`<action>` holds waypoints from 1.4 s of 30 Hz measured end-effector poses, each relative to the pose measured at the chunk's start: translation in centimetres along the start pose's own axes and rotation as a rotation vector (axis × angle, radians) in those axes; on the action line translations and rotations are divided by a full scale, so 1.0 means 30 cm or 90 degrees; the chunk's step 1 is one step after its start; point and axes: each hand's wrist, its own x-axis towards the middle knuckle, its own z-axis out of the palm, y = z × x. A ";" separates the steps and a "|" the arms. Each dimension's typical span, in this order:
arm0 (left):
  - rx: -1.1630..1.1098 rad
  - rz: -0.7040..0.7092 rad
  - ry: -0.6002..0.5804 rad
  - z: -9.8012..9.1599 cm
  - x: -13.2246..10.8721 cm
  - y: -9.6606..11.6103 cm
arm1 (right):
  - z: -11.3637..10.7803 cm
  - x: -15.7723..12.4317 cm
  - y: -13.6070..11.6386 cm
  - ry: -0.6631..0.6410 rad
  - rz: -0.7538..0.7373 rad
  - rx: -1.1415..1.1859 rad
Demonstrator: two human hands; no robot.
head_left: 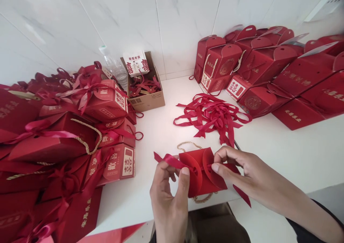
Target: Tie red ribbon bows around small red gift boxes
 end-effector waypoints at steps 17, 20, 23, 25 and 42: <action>-0.067 0.031 0.095 0.037 -0.045 -0.012 | -0.002 -0.005 0.003 -0.010 -0.010 0.034; -0.058 0.058 0.080 0.037 -0.047 -0.022 | -0.006 -0.010 0.002 -0.012 -0.014 0.054; -0.053 0.058 0.057 0.035 -0.048 -0.025 | -0.009 -0.014 0.004 -0.009 -0.017 0.050; -0.064 0.060 0.062 0.034 -0.049 -0.020 | -0.011 -0.017 0.004 -0.011 -0.011 0.053; 0.024 0.233 -0.074 0.021 0.009 0.081 | -0.043 -0.036 -0.047 0.008 -0.078 0.112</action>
